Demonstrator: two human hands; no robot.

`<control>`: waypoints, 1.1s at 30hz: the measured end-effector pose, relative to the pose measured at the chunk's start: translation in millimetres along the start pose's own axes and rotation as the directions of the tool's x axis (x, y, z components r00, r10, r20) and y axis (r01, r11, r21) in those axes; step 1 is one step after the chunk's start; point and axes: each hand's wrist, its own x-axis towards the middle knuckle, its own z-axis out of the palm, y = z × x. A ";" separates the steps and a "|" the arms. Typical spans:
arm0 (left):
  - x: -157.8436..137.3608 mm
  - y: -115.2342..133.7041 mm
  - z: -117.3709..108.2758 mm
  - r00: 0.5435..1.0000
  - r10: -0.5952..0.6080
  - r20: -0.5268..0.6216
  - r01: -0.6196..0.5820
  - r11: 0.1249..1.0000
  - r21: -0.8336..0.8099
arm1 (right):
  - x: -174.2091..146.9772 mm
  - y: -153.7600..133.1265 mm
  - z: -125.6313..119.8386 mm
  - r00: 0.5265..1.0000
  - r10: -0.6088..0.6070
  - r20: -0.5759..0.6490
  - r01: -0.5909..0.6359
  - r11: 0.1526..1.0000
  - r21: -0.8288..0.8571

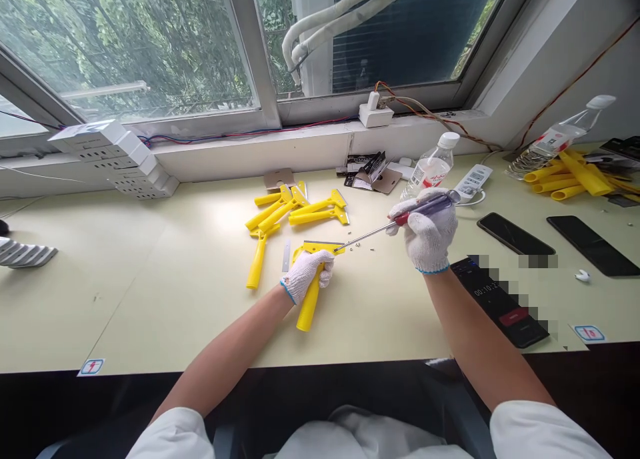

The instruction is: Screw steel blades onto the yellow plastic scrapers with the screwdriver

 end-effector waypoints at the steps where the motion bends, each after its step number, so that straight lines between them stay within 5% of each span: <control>1: -0.6 0.8 0.7 1.000 -0.001 -0.007 0.001 1.000 -0.017 | -1.9 -2.4 1.7 0.999 -0.033 0.022 0.033 0.999 0.000; 8: 1.9 -0.4 2.4 0.998 -0.048 -0.048 0.045 0.997 -0.060 | -11.4 -22.8 20.4 0.948 -0.219 0.230 0.229 0.973 -0.017; 16: 5.4 -4.1 2.9 0.996 -0.034 -0.083 0.025 0.993 -0.111 | -11.3 -29.3 59.0 0.788 -0.321 0.525 0.432 0.896 -0.102; 22: 8.4 -3.9 1.9 0.996 -0.006 -0.093 -0.005 0.993 -0.120 | 1.9 -27.3 85.6 0.899 -0.191 0.393 0.356 0.843 -0.404; 27: 11.3 -6.2 1.6 0.993 -0.015 -0.115 0.001 0.992 -0.123 | 28.4 -66.0 100.8 0.906 -0.231 0.355 0.421 0.574 -0.703; 33: 5.7 -6.6 4.9 0.993 -0.010 -0.120 0.019 0.997 0.072 | 49.2 -101.7 108.5 0.913 -0.077 0.400 0.407 0.216 -0.887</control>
